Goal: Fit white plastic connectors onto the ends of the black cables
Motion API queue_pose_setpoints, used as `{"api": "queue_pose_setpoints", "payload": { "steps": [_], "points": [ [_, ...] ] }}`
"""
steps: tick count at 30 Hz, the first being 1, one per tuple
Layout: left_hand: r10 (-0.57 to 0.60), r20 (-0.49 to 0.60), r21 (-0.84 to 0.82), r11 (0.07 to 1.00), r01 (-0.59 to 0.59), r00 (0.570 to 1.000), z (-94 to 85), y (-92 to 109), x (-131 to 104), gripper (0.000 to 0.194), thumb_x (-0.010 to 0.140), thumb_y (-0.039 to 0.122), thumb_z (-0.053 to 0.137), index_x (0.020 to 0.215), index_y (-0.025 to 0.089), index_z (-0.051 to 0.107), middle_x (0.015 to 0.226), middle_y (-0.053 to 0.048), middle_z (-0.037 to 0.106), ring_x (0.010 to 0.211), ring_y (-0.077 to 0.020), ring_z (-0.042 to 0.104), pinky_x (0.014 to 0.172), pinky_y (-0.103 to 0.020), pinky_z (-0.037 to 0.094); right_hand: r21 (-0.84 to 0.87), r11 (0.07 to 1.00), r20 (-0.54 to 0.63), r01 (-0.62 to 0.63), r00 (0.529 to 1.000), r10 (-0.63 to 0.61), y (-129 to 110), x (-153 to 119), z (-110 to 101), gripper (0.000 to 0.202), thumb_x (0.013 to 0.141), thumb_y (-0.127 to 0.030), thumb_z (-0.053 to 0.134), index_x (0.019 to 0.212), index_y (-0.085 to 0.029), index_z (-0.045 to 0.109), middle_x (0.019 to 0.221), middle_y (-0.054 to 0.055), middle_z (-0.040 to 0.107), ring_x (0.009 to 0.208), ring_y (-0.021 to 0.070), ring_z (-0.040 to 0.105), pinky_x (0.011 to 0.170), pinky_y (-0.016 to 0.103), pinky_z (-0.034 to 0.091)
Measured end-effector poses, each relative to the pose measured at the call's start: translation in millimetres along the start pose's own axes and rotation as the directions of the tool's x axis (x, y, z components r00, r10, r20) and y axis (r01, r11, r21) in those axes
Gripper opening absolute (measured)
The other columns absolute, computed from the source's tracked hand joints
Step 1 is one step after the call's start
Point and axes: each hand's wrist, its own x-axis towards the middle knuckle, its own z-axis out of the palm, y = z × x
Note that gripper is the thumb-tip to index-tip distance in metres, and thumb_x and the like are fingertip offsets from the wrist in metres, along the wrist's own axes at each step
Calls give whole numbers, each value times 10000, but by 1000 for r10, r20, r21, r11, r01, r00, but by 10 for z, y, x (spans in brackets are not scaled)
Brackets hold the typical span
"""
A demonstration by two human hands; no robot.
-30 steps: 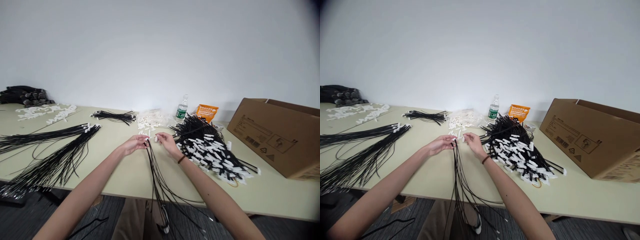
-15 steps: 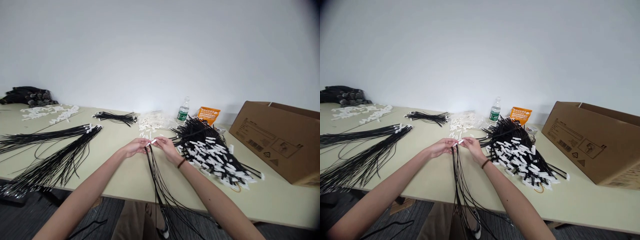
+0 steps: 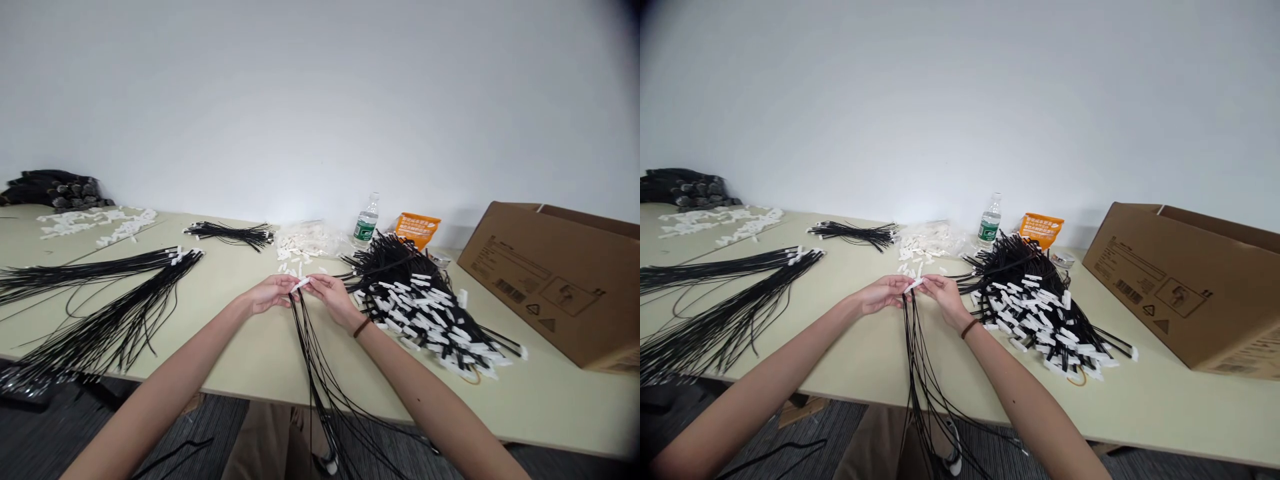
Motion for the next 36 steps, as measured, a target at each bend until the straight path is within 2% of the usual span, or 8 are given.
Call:
{"api": "queue_pose_setpoints", "payload": {
  "steps": [11, 14, 16, 18, 20, 22, 26, 36],
  "points": [
    [2, -25, 35, 999, -1, 1000, -19, -43, 50, 281, 645, 313, 713, 803, 99, 624, 721, -47, 607, 638, -95, 553, 593, -209, 424, -147, 988, 63, 54, 997, -45, 66, 23, -16, 319, 611, -374, 735, 829, -151, 664, 798, 36, 678, 735, 141, 632, 803, 325, 504],
    [9, -37, 24, 1000, -8, 999, -20, -52, 61, 269, 640, 304, 718, 784, 101, 615, 698, -39, 598, 621, -89, 545, 591, -209, 426, -333, 917, 69, 218, 976, -207, 42, 2, -26, 320, 694, -361, 671, 937, -157, 638, 857, 55, 664, 727, 147, 627, 732, 317, 523],
    [28, -39, -7, 1000, -28, 999, -23, -53, 69, 241, 655, 292, 708, 760, 102, 603, 691, -34, 591, 615, -84, 542, 591, -203, 430, -571, 694, 150, 437, 888, -435, -2, -35, -36, 268, 774, -318, 600, 994, -167, 620, 896, 67, 647, 745, 145, 612, 715, 304, 514],
    [50, -44, -55, 997, -53, 998, -27, -50, 77, 206, 673, 265, 695, 739, 102, 588, 707, -34, 589, 613, -77, 542, 583, -191, 430, -734, 295, 374, 612, 726, -577, -49, -79, -46, 191, 841, -252, 519, 982, -177, 625, 904, 71, 637, 792, 146, 593, 735, 291, 488],
    [69, -44, -109, 991, -73, 997, -27, -45, 81, 168, 690, 226, 680, 734, 101, 577, 731, -35, 588, 613, -70, 542, 570, -178, 428, -730, -69, 594, 680, 581, -557, -79, -115, -48, 186, 873, -197, 466, 961, -183, 629, 878, 66, 638, 810, 143, 575, 735, 272, 463],
    [78, -34, -163, 983, -83, 996, -17, -39, 78, 135, 702, 184, 665, 733, 99, 564, 727, -26, 574, 603, -62, 536, 562, -168, 428, -682, -279, 704, 677, 502, -502, -84, -133, -41, 188, 881, -174, 456, 975, -183, 619, 839, 55, 638, 773, 134, 561, 693, 255, 442],
    [83, 8, -239, 968, -79, 996, 31, -30, 55, 108, 719, 144, 643, 731, 99, 546, 682, -7, 535, 582, -53, 517, 560, -163, 428, -648, -436, 756, 624, 459, -467, -61, -127, -21, 163, 883, -174, 463, 970, -172, 600, 802, 41, 632, 724, 127, 529, 670, 260, 411],
    [109, 57, -256, 962, -91, 992, 112, -50, 39, 162, 710, 192, 665, 707, 105, 529, 643, 3, 503, 563, -53, 493, 550, -166, 406, -586, -576, 810, 570, 380, -447, -120, -144, -18, 131, 870, -149, 483, 958, -150, 580, 799, 28, 630, 704, 126, 500, 625, 273, 370]
  ]
}}
